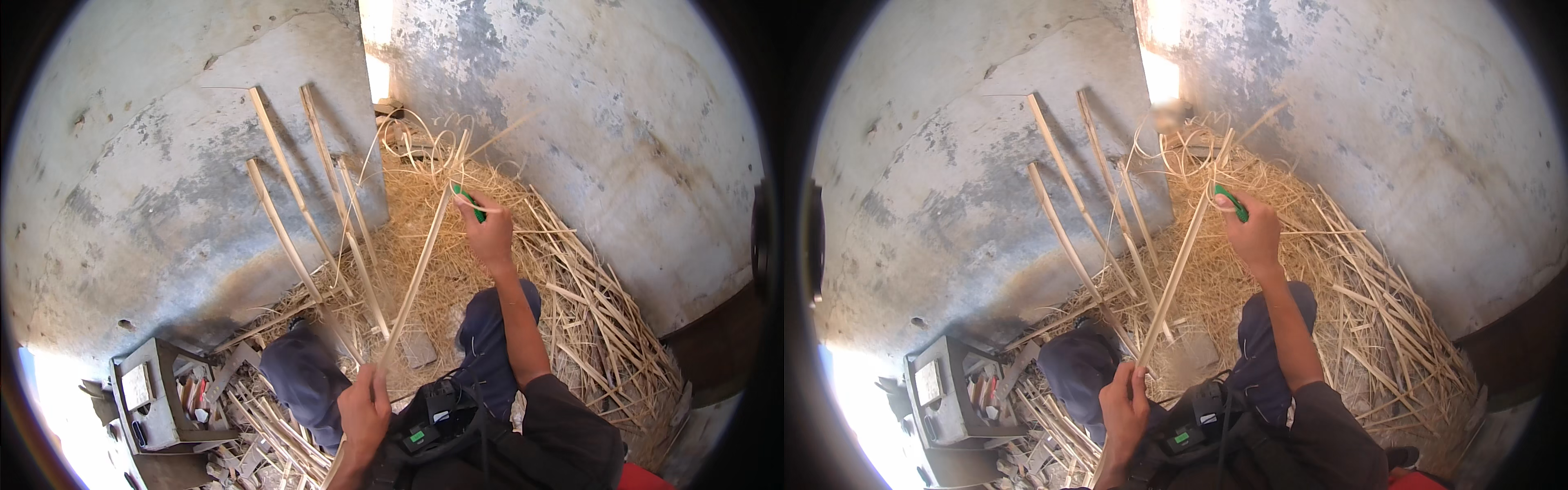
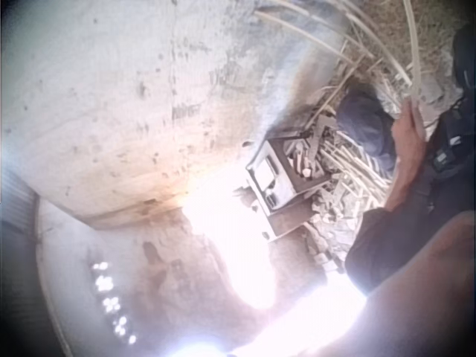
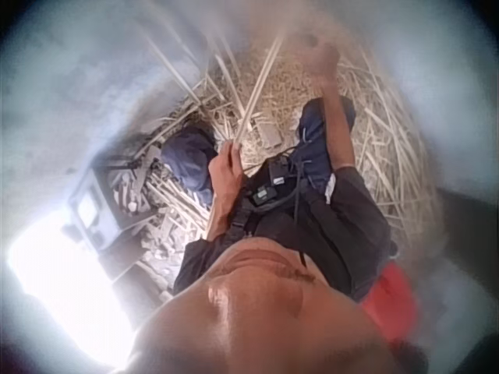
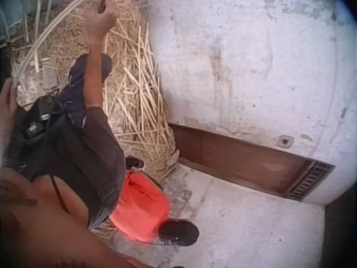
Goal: The person sits on the floor and uses a green utility knife to peel the outer layer off a long bamboo stick. They hold the stick with their left hand and scrape downwards with the knife in their right hand, repeating the motion along the length of the stick.
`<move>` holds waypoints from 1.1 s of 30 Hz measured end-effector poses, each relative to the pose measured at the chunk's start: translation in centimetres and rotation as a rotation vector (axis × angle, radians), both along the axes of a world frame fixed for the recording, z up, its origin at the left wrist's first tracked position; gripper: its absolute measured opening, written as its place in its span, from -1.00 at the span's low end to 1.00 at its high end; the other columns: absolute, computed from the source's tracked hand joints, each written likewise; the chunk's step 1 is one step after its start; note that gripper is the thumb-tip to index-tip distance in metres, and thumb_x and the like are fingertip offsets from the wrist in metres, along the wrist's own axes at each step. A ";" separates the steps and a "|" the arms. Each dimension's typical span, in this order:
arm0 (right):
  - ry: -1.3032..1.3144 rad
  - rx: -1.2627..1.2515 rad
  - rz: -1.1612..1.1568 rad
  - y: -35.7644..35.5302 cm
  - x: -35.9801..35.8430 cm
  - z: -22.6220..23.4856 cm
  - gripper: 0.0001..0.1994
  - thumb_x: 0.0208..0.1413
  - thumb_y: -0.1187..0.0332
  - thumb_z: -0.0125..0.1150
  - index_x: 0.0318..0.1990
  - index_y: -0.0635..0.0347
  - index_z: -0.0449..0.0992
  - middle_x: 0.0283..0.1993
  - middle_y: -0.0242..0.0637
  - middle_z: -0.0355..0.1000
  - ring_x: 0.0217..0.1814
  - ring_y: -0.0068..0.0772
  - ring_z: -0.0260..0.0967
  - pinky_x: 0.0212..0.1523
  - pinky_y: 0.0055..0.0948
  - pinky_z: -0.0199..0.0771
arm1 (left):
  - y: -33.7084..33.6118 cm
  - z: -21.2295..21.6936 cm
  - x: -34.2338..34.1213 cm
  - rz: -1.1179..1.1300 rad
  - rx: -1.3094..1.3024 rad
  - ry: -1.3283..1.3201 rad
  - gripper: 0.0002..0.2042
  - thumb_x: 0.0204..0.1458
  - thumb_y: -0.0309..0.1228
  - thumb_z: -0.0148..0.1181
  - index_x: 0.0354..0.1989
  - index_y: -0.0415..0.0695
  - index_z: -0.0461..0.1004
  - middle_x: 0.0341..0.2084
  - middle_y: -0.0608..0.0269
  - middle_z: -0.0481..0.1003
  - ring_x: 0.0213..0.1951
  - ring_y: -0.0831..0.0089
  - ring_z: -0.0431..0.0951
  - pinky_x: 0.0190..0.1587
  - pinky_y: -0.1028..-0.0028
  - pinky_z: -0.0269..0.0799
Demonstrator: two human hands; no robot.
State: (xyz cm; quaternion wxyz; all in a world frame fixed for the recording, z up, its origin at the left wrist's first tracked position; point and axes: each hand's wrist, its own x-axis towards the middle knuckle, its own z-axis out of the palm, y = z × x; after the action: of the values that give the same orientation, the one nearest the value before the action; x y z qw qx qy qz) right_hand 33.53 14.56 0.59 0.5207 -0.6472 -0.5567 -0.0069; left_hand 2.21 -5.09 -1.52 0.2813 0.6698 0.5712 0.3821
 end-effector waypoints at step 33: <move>0.730 -0.174 0.758 -7.0 -7.3 1.4 -0.63 0.49 0.24 0.26 0.21 0.39 0.57 -0.01 -0.17 0.68 -0.07 -0.31 0.72 0.05 -0.36 0.64 | 4.4 1.0 0.1 -0.213 -0.267 -0.384 -0.78 0.50 -0.36 0.16 0.10 -0.22 0.63 -0.46 0.56 0.39 -0.45 0.77 0.26 -0.40 0.58 0.17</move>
State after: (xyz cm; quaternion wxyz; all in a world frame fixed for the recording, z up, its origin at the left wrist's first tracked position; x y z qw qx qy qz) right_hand 26.26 7.53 1.98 0.5911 -0.4018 -0.5324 0.4536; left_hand 2.35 -0.67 -0.56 0.5092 0.5982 0.4791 0.3916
